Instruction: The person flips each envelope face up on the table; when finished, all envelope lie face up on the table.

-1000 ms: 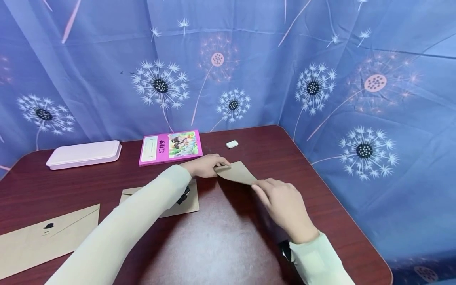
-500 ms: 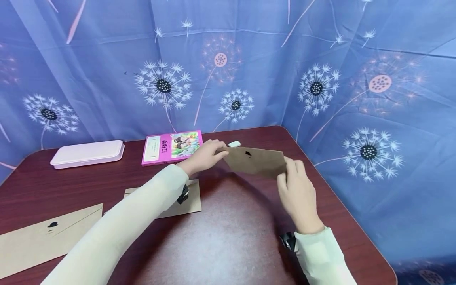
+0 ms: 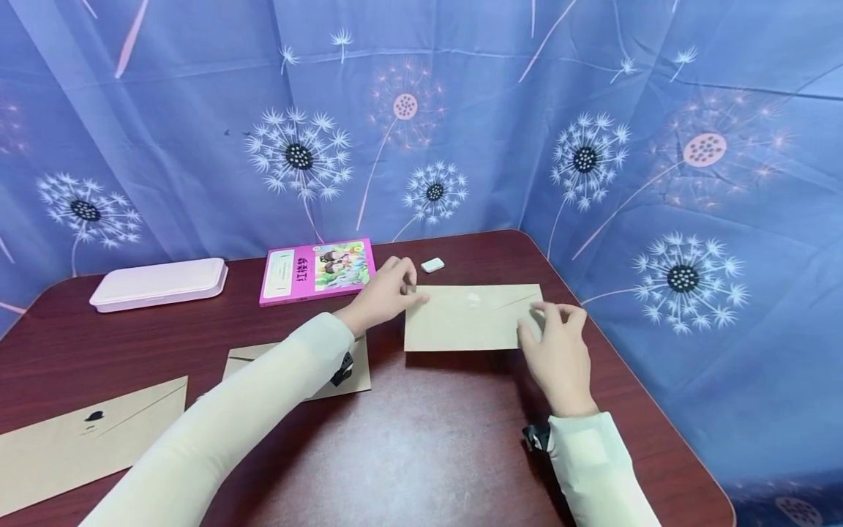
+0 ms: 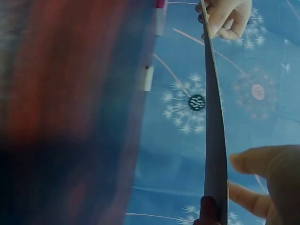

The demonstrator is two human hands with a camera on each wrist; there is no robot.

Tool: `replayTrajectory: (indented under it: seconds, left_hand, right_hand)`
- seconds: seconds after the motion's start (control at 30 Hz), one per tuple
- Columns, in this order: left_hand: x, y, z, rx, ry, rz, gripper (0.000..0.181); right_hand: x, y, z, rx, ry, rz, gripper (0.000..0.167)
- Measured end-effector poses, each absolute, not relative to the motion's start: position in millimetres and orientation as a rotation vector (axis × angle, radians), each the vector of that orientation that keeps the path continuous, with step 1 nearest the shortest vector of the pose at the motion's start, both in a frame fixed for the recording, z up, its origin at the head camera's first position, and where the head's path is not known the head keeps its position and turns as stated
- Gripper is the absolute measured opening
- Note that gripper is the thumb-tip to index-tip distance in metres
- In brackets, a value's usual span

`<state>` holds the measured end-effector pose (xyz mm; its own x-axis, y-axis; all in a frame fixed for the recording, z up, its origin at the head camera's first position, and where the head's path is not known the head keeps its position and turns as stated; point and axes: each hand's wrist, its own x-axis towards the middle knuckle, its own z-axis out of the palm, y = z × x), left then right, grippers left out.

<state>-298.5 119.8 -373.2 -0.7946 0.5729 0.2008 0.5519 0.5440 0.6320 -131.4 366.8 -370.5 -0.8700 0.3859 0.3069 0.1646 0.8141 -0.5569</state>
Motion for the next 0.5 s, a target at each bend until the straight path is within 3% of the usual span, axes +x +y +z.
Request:
replayTrajectory:
  seconds: [0.1,0.33,0.5]
  left_hand:
    - [-297,120,-377,0.975,2.764,1.029,0.031]
    - [-294,120,-384,0.937,2.726,0.904,0.024]
    - [-288,123,-386,1.002,2.692,0.703,0.030]
  right_hand:
    - [-131,366,-377,-0.374,-2.652,0.718,0.038]
    - [-132,365,-384,-0.320,-2.858,0.637,0.049]
    - [-134,366,-388,-0.246,-2.977,0.580,0.051]
